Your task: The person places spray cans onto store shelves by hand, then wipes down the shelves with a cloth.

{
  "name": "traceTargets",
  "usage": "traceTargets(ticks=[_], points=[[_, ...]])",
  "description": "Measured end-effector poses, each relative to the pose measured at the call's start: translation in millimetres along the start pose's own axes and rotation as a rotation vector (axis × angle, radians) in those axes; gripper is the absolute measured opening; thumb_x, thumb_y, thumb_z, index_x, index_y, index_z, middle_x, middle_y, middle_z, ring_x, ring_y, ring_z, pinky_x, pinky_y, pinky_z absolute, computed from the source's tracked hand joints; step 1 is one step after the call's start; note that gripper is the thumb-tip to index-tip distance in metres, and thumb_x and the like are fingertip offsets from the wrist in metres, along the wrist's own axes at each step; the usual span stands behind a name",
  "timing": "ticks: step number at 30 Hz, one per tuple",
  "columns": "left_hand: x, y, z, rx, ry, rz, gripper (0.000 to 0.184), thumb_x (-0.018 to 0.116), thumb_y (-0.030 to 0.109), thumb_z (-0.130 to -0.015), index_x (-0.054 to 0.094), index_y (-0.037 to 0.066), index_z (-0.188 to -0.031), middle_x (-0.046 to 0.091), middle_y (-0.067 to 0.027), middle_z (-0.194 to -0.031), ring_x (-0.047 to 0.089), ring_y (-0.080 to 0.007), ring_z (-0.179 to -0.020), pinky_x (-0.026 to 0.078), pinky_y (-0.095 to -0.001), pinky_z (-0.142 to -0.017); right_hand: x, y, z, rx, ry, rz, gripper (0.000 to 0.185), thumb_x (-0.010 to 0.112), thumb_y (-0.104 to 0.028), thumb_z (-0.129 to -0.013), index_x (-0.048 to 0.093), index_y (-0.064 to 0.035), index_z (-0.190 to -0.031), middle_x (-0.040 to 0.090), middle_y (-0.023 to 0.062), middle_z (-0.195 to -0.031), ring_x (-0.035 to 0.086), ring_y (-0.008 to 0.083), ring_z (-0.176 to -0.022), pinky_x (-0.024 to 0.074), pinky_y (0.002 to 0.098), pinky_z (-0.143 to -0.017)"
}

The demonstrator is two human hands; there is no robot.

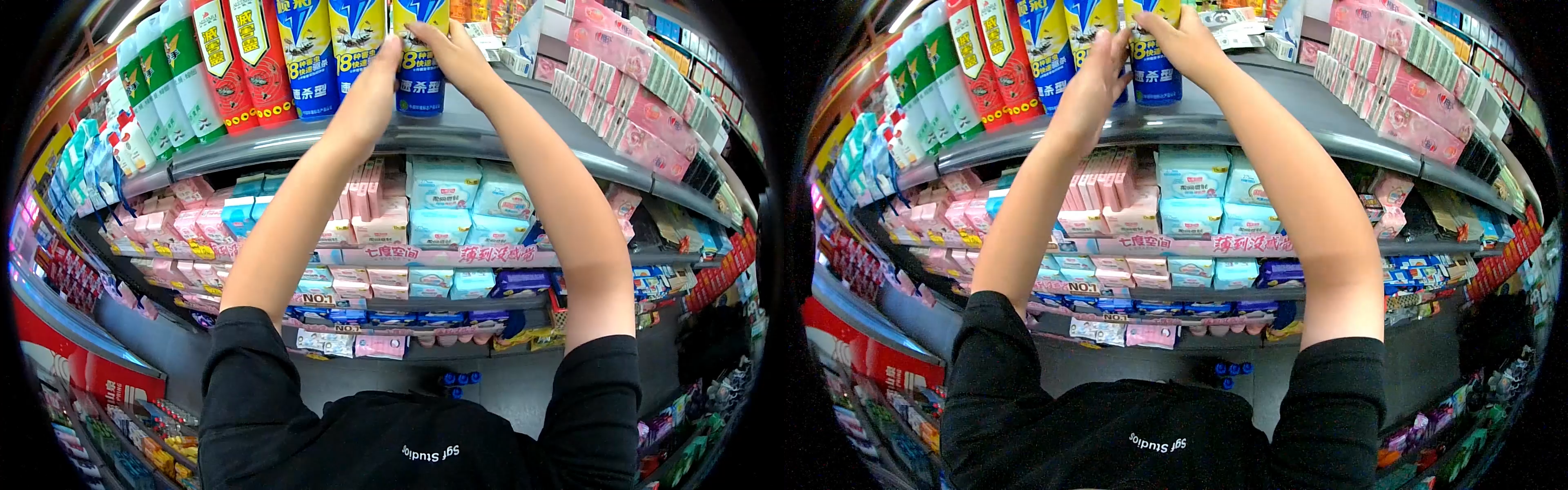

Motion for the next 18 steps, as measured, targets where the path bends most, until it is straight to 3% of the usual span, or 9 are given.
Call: traceTargets(ticks=[4, 6, 7, 10, 18], points=[[8.1, 5.3, 18.6, 0.08, -0.029, -0.091, 0.07, 0.027, 0.049, -0.098, 0.021, -0.006, -0.142, 0.022, -0.0173, -0.15, 0.017, -0.0252, -0.14, 0.017, -0.0391, -0.113, -13.7, -8.9, 28.6, 0.159, -0.082, 0.182, 0.058, 0.064, -0.033, -0.082, 0.044, -0.0057, -0.129, 0.061, 0.0095, -0.105, 0.059, 0.015, -0.096, 0.0507, 0.0293, -0.073], [6.4, 0.4, 23.0, 0.13, -0.006, -0.197, 0.066, 0.03, 0.046, -0.099, 0.029, -0.007, -0.139, 0.031, -0.0182, -0.145, 0.025, -0.0266, -0.137, 0.02, -0.0358, -0.111, -15.8, -3.9, 31.7, 0.132, -0.067, 0.146, 0.075, 0.074, -0.032, -0.072, 0.04, 0.0014, -0.131, 0.064, 0.0157, -0.095, 0.061, 0.0158, -0.075, 0.0485, 0.0274, -0.057], [6.9, -0.3, 23.3, 0.178, 0.023, -0.291, 0.065, 0.032, 0.044, -0.099, 0.031, -0.01, -0.136, 0.035, -0.0234, -0.141, 0.031, -0.0297, -0.134, 0.023, -0.0349, -0.11, -16.8, -3.6, 32.2, 0.173, -0.122, 0.13, 0.082, 0.076, -0.031, -0.071, 0.035, 0.0013, -0.134, 0.064, 0.0161, -0.095, 0.061, 0.0162, -0.074, 0.0486, 0.0275, -0.056], [4.3, -0.1, 23.6, 0.306, 0.068, -0.637, 0.066, 0.036, 0.042, -0.097, 0.035, -0.014, -0.131, 0.04, -0.0327, -0.133, 0.036, -0.0401, -0.129, 0.027, -0.0388, -0.108, -14.2, 4.5, 36.3, 0.155, -0.105, 0.063, 0.089, 0.078, -0.029, -0.07, 0.028, 0.0005, -0.138, 0.061, 0.0174, -0.097, 0.06, 0.017, -0.073, 0.0492, 0.0279, -0.055], [2.9, -4.3, 31.3, 0.339, 0.078, -0.904, 0.059, 0.039, 0.041, -0.097, 0.04, -0.006, -0.131, 0.04, -0.0281, -0.135, 0.037, -0.0377, -0.129, 0.028, -0.0393, -0.107, -10.8, 7.6, 37.6, 0.104, -0.129, 0.009, 0.084, 0.078, -0.025, -0.074, 0.028, -0.0006, -0.138, 0.06, 0.0201, -0.101, 0.062, 0.0199, -0.083, 0.0508, 0.0284, -0.062]])
Point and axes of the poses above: each hand's wrist, its own z-axis away from the middle knuckle, its own x-axis out of the palm, y = z × x, the point moved 2 cm from there along -z, towards the middle knuckle
